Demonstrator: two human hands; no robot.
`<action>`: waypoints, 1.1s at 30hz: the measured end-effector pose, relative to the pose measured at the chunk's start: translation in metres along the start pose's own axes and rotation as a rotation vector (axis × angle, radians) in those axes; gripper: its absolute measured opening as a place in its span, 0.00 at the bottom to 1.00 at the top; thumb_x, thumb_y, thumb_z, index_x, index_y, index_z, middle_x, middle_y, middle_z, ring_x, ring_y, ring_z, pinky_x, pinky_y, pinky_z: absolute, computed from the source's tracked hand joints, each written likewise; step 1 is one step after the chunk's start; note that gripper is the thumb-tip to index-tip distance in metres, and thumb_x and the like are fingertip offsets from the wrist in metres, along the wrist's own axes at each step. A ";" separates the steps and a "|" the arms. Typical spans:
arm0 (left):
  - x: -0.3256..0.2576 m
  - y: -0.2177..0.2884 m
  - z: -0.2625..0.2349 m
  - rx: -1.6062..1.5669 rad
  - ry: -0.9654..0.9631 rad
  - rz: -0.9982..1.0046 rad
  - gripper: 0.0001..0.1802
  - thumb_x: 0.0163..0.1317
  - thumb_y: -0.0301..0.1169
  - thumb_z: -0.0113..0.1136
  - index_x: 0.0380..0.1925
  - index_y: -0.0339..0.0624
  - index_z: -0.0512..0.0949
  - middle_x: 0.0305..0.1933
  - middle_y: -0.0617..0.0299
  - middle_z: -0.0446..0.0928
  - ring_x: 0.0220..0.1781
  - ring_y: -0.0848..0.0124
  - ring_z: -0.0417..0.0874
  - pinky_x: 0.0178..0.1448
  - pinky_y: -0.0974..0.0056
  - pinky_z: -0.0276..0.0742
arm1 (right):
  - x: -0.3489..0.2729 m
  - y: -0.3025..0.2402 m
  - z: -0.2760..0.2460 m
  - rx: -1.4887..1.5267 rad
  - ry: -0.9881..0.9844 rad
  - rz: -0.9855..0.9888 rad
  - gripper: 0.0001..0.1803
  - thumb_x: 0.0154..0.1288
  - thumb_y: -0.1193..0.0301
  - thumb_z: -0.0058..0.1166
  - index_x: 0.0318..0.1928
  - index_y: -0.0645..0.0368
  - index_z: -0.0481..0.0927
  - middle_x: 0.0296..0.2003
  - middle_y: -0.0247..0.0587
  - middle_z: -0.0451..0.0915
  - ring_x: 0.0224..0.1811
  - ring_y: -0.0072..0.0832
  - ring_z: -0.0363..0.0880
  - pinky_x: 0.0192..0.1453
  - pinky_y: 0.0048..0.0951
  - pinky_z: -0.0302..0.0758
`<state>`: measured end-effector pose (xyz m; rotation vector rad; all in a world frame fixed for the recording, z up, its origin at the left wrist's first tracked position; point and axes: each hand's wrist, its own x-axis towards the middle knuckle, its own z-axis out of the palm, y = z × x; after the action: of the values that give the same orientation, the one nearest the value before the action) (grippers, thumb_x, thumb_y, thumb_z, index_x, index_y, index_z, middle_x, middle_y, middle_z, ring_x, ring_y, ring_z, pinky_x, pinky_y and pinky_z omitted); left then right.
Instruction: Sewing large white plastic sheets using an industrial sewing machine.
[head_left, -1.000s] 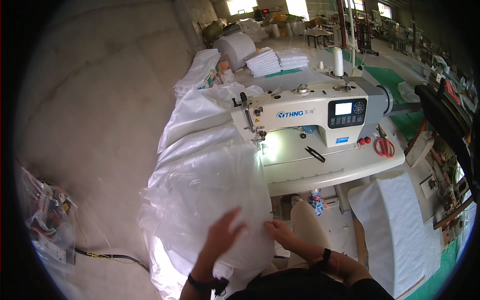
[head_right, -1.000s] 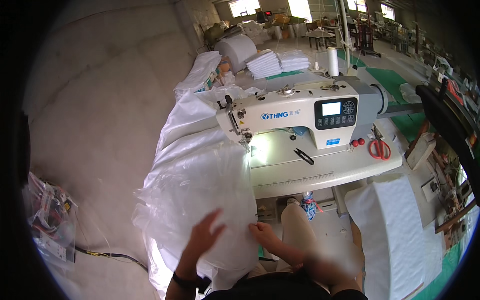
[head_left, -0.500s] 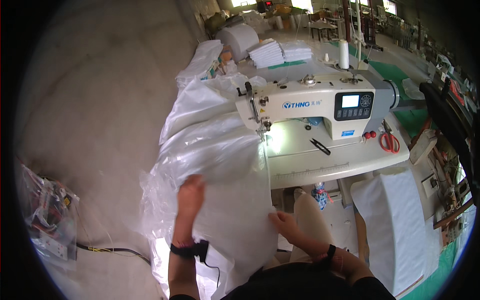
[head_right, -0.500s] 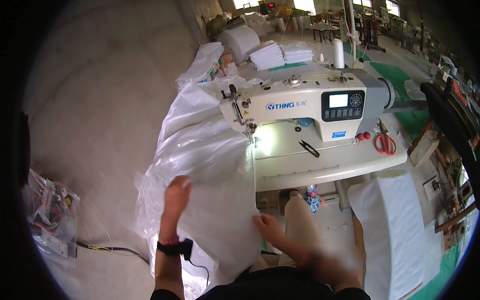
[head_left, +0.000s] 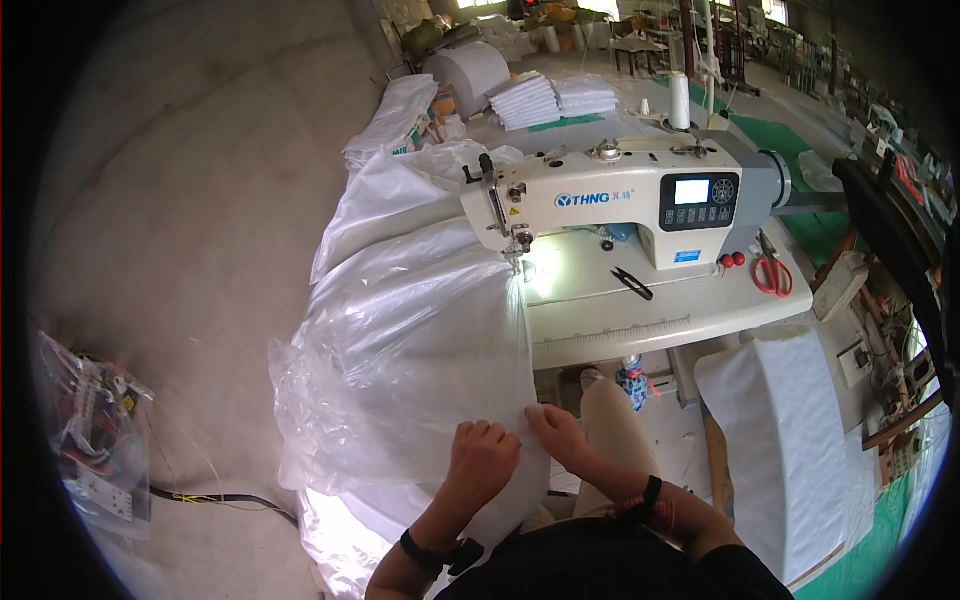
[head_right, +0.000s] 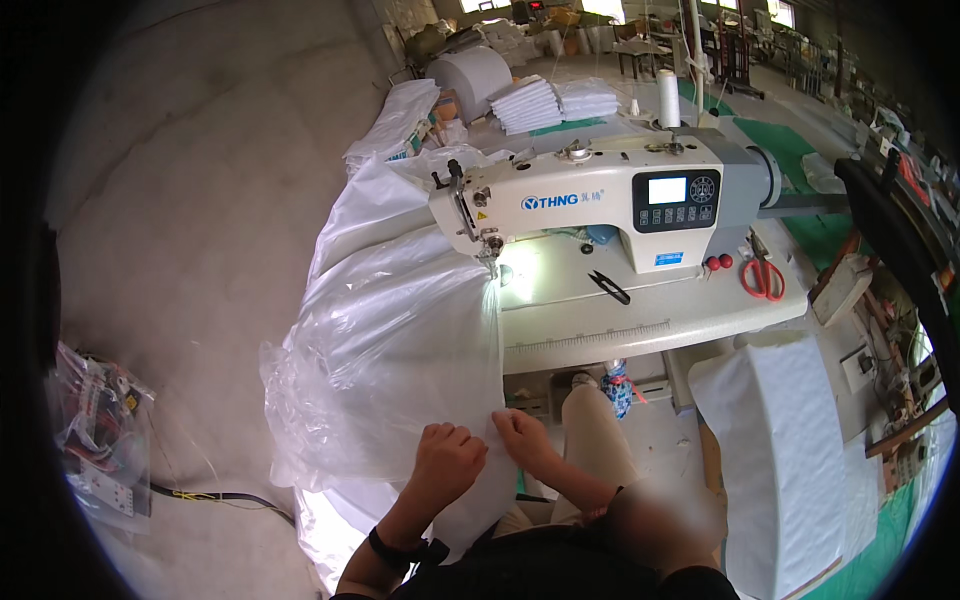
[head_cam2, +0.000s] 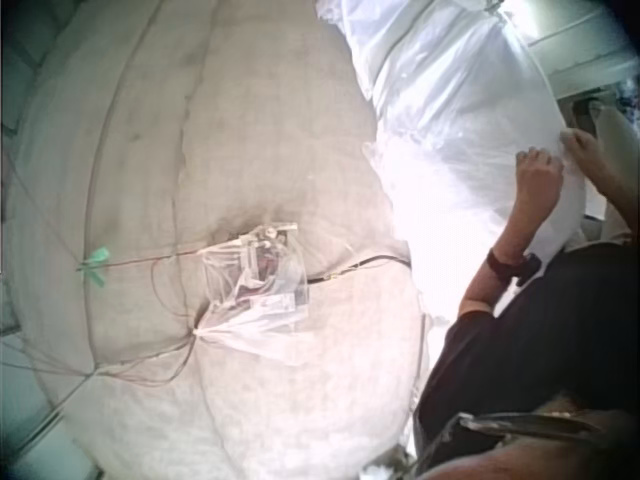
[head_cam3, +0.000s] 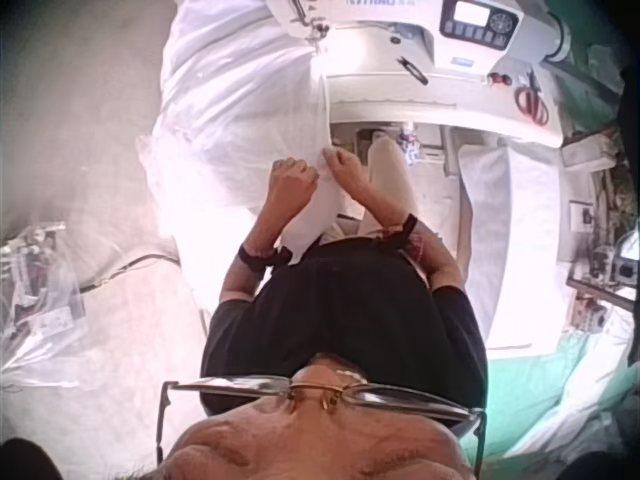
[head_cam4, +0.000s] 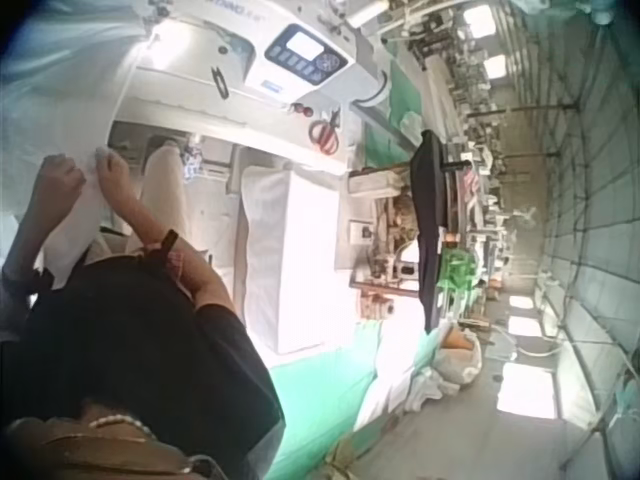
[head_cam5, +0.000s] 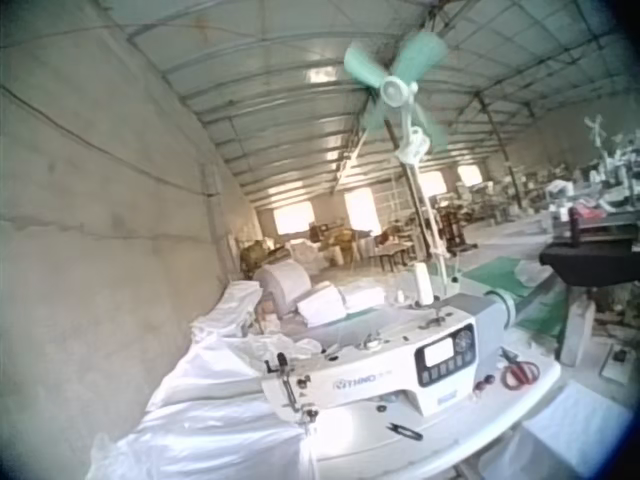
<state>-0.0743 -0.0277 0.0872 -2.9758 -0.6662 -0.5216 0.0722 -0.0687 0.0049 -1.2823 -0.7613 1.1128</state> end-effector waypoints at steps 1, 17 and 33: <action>0.000 0.001 0.002 0.000 -0.002 0.001 0.05 0.50 0.29 0.59 0.19 0.46 0.74 0.23 0.61 0.73 0.31 0.64 0.76 0.42 0.58 0.67 | 0.003 -0.003 0.001 -0.019 0.019 -0.016 0.14 0.66 0.65 0.48 0.36 0.66 0.74 0.24 0.36 0.74 0.28 0.17 0.66 0.33 0.25 0.69; -0.008 -0.084 0.004 -0.102 0.221 -0.375 0.14 0.60 0.39 0.55 0.37 0.41 0.79 0.41 0.51 0.79 0.45 0.56 0.79 0.51 0.53 0.71 | 0.030 -0.044 0.007 -1.300 0.195 -0.370 0.31 0.55 0.71 0.48 0.60 0.69 0.62 0.21 0.41 0.78 0.20 0.36 0.80 0.23 0.36 0.75; 0.014 -0.265 0.024 0.136 -0.140 -0.819 0.25 0.66 0.52 0.40 0.62 0.67 0.64 0.71 0.63 0.55 0.73 0.56 0.51 0.64 0.27 0.41 | 0.126 -0.070 0.013 -1.513 0.143 -0.381 0.26 0.55 0.73 0.45 0.52 0.78 0.67 0.20 0.46 0.80 0.21 0.37 0.81 0.25 0.35 0.76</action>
<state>-0.1667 0.2213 0.0627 -2.5140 -1.8533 -0.2632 0.1162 0.0582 0.0581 -2.2219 -1.7680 -0.0631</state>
